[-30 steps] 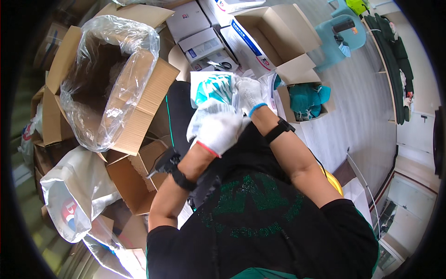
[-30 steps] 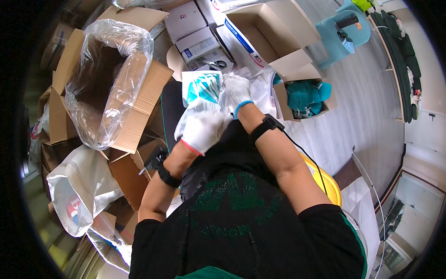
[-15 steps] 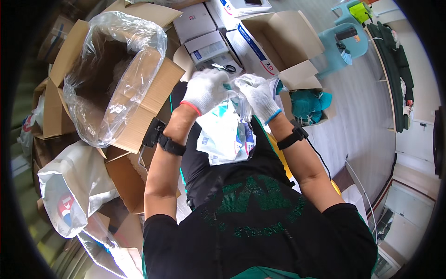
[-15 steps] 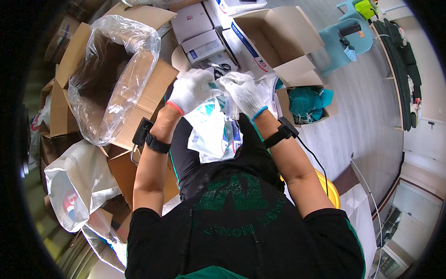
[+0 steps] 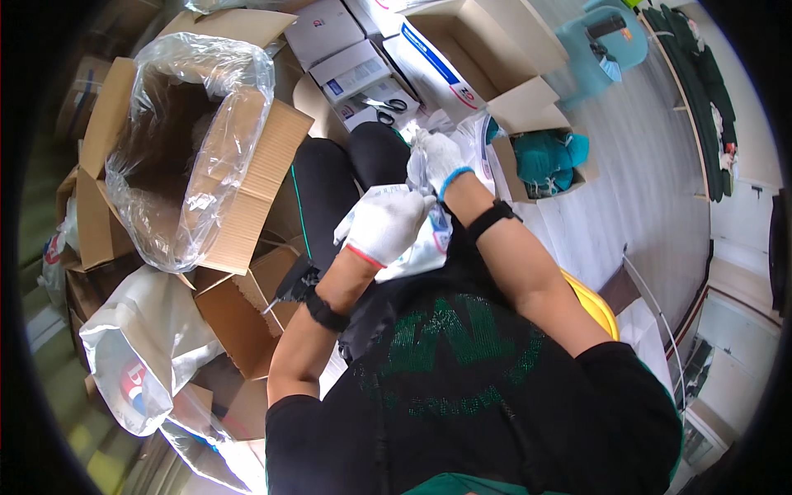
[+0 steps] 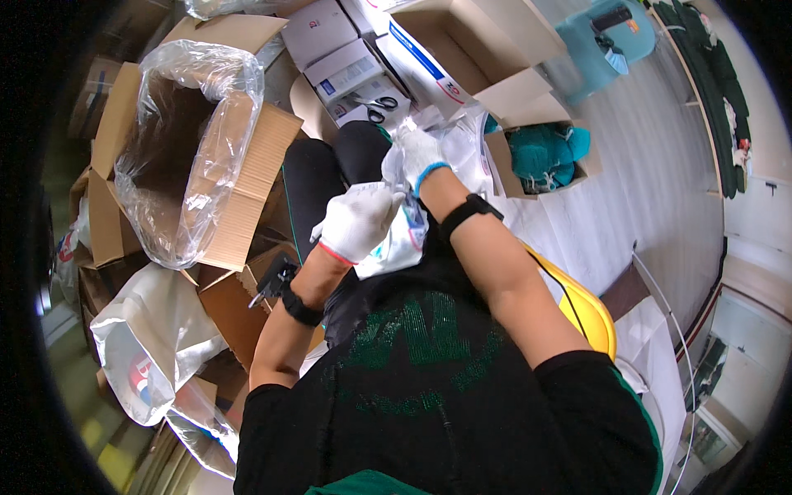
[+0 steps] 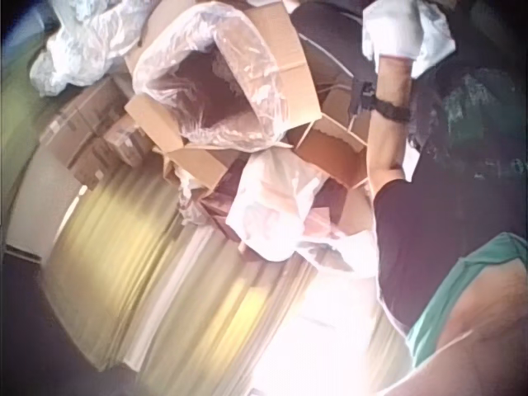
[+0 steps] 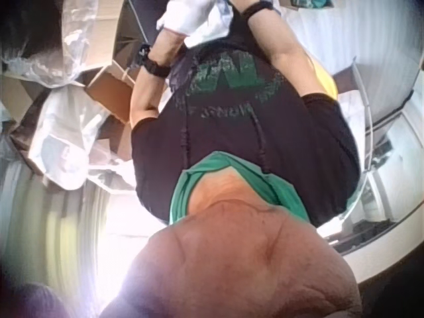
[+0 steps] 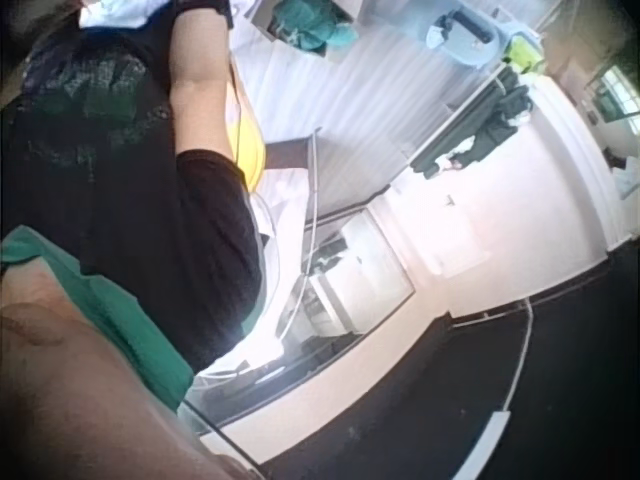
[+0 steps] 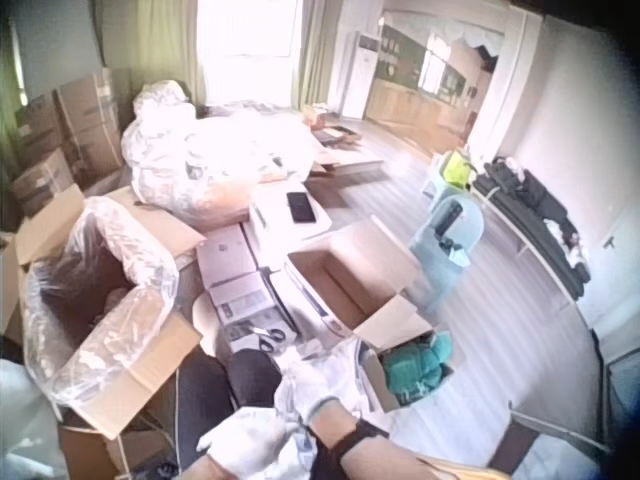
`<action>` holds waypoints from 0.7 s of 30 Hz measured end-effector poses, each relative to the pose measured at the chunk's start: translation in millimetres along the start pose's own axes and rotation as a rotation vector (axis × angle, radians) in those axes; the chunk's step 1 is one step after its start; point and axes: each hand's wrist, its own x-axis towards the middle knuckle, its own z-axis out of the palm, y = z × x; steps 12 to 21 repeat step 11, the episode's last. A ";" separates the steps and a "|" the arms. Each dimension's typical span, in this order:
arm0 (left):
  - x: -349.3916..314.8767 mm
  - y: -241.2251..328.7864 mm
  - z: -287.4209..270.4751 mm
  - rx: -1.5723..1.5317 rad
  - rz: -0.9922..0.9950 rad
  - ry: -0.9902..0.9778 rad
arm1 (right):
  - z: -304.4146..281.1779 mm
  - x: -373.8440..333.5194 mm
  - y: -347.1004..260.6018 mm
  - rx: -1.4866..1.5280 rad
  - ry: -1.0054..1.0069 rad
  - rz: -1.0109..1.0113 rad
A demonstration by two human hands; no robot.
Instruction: The person is organizing and packing medical gowns and surgical masks into boxes.
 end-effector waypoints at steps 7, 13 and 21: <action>-0.9 -9.0 -36.2 0.061 0.082 0.232 | 3.5 -5.1 -7.2 -0.015 0.042 -0.014; 11.7 -33.6 -42.3 0.206 -0.051 0.271 | -16.8 11.4 11.7 0.741 -0.271 0.087; 11.7 -33.6 -42.3 0.206 -0.051 0.271 | -16.8 11.4 11.7 0.741 -0.271 0.087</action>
